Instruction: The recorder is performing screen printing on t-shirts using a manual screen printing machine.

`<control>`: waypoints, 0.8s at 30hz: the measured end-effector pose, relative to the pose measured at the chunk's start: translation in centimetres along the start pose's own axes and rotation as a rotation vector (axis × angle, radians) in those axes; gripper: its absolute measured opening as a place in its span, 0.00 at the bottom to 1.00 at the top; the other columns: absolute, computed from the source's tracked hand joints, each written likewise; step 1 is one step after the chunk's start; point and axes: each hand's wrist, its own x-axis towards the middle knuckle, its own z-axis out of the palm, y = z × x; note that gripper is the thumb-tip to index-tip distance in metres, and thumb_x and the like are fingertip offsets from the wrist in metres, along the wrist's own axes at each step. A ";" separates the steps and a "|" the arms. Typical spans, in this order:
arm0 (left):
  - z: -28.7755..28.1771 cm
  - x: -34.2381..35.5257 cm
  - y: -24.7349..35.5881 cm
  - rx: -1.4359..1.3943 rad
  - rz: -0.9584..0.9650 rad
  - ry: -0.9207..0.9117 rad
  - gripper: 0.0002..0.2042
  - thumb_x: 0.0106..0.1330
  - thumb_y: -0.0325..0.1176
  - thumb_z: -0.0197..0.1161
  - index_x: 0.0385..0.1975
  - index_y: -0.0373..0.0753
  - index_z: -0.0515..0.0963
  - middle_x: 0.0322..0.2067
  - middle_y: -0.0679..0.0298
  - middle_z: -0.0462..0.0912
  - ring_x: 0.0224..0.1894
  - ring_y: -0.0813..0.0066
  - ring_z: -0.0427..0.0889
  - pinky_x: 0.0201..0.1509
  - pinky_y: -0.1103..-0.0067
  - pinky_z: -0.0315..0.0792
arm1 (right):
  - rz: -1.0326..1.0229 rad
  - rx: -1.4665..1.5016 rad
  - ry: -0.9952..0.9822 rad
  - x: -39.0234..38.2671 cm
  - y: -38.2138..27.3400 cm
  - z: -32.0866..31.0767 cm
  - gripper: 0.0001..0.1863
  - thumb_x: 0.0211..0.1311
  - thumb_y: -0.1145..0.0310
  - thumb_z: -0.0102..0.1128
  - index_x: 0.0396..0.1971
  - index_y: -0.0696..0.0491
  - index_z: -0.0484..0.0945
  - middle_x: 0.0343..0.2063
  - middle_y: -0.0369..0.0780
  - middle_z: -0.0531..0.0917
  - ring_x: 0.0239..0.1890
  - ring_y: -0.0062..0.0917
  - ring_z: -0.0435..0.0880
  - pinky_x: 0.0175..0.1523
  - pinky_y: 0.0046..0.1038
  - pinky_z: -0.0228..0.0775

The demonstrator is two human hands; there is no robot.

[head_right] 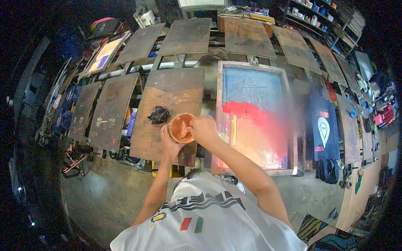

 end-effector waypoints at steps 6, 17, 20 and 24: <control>-0.1 -0.1 0.5 0.007 -0.064 -0.001 0.53 0.34 0.41 0.86 0.63 0.31 0.61 0.60 0.49 0.64 0.62 0.45 0.67 0.65 0.59 0.66 | 0.002 0.044 0.012 -0.1 0.1 0.5 0.12 0.56 0.58 0.66 0.21 0.50 0.84 0.25 0.40 0.84 0.34 0.33 0.84 0.45 0.38 0.67; -0.3 -1.0 0.1 0.000 -0.054 0.009 0.53 0.37 0.42 0.85 0.63 0.30 0.60 0.61 0.48 0.64 0.62 0.47 0.68 0.64 0.61 0.68 | -0.005 0.088 0.052 0.3 -0.4 0.9 0.12 0.57 0.58 0.65 0.21 0.49 0.84 0.25 0.40 0.84 0.32 0.34 0.84 0.46 0.39 0.63; -0.3 -1.0 0.2 0.004 -0.058 0.015 0.53 0.37 0.42 0.85 0.64 0.30 0.60 0.61 0.48 0.64 0.62 0.47 0.68 0.64 0.61 0.68 | 0.025 0.137 -0.010 0.3 -0.1 1.6 0.13 0.57 0.57 0.65 0.21 0.50 0.84 0.24 0.41 0.84 0.31 0.34 0.84 0.46 0.40 0.61; -0.3 -1.0 0.4 0.000 -0.055 0.017 0.53 0.36 0.41 0.85 0.64 0.31 0.60 0.61 0.49 0.64 0.63 0.47 0.68 0.65 0.61 0.68 | 0.019 0.131 -0.038 -0.2 0.1 1.9 0.13 0.59 0.57 0.65 0.21 0.49 0.84 0.22 0.41 0.84 0.27 0.34 0.83 0.48 0.41 0.60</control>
